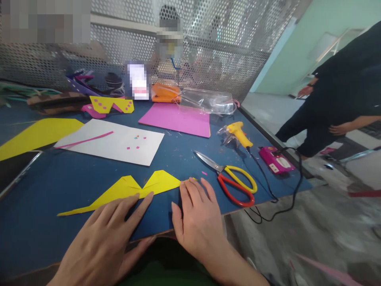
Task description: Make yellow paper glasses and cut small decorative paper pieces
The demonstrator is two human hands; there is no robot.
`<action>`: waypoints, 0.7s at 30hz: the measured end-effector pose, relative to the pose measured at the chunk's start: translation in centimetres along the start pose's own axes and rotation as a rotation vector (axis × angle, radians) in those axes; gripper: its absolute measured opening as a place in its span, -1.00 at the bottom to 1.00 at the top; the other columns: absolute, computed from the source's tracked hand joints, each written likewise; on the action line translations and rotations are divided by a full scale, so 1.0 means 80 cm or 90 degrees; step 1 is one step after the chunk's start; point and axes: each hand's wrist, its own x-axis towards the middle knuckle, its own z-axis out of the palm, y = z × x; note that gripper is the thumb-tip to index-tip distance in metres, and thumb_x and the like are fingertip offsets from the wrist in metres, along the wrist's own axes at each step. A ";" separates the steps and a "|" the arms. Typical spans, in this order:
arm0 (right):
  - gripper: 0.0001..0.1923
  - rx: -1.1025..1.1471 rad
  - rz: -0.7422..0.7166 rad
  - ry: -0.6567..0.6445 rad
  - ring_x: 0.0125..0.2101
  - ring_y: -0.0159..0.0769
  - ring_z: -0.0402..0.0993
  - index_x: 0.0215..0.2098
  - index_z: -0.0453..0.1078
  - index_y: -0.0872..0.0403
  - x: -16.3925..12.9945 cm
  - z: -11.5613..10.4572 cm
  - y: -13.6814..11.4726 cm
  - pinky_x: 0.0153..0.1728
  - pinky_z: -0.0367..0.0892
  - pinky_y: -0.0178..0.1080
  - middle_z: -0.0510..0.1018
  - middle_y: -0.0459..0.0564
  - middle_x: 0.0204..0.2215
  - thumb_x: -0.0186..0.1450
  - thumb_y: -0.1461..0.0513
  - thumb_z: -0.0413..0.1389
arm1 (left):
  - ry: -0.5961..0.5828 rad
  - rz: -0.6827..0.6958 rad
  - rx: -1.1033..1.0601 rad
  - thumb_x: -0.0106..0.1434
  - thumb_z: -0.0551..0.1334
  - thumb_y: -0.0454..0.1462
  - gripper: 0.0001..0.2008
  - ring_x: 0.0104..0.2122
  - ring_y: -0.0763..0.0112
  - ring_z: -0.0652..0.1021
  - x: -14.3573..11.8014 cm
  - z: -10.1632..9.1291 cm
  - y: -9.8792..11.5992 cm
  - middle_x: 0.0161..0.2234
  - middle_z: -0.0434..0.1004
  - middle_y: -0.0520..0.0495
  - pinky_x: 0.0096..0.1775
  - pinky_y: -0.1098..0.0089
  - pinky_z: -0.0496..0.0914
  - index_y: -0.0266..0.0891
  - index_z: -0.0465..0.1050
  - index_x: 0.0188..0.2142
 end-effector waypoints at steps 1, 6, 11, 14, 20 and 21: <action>-0.61 -0.002 0.006 0.003 0.03 -0.05 0.46 0.02 0.46 0.32 0.000 0.000 0.001 0.16 0.24 0.06 0.59 0.24 -0.06 0.40 0.22 -0.04 | 0.004 0.000 0.000 0.25 0.21 -0.09 -0.42 -0.16 0.10 0.47 0.000 0.000 -0.001 -0.08 0.52 -0.25 -0.14 0.14 0.35 -0.33 0.33 0.20; -0.63 -0.025 -0.016 -0.006 -0.03 -0.06 0.49 -0.03 0.48 0.33 0.007 0.001 0.000 0.16 0.24 0.10 0.60 0.25 -0.14 0.40 0.25 -0.04 | 0.024 0.005 0.003 0.24 0.23 -0.12 -0.41 -0.17 0.10 0.48 0.000 0.002 -0.003 -0.10 0.52 -0.24 -0.15 0.15 0.35 -0.33 0.33 0.20; -0.61 -0.017 -0.033 -0.001 0.05 -0.02 0.44 0.07 0.43 0.34 0.008 0.007 -0.019 0.19 0.23 0.10 0.56 0.26 -0.01 0.41 0.28 -0.05 | 0.029 0.005 -0.001 0.24 0.22 -0.13 -0.44 -0.15 0.09 0.49 -0.002 0.004 -0.002 -0.10 0.53 -0.24 -0.14 0.16 0.37 -0.31 0.34 0.19; -0.59 0.074 -0.117 -0.001 0.06 -0.06 0.43 0.08 0.43 0.32 0.007 0.013 -0.034 0.19 0.27 0.01 0.55 0.23 0.02 0.39 0.26 -0.05 | 0.011 0.000 -0.016 0.21 0.20 -0.22 -0.46 -0.15 0.12 0.51 -0.003 0.003 -0.003 -0.07 0.54 -0.21 -0.12 0.16 0.38 -0.30 0.34 0.18; -0.59 0.124 -0.131 0.020 0.01 -0.04 0.45 0.05 0.45 0.35 0.010 0.016 -0.041 0.13 0.35 0.01 0.57 0.28 -0.03 0.36 0.25 -0.02 | 0.049 0.027 0.036 0.20 0.26 -0.04 -0.39 -0.09 0.02 0.52 -0.028 0.004 -0.024 -0.01 0.56 -0.29 0.01 0.10 0.31 -0.41 0.38 0.12; -0.59 0.129 -0.128 0.019 0.02 -0.03 0.45 0.06 0.44 0.35 0.010 0.016 -0.040 0.12 0.35 0.02 0.57 0.28 -0.03 0.36 0.25 -0.02 | 0.060 0.011 0.042 0.20 0.26 0.01 -0.36 -0.09 -0.02 0.52 -0.038 0.005 -0.030 -0.01 0.56 -0.30 0.04 0.04 0.28 -0.38 0.38 0.13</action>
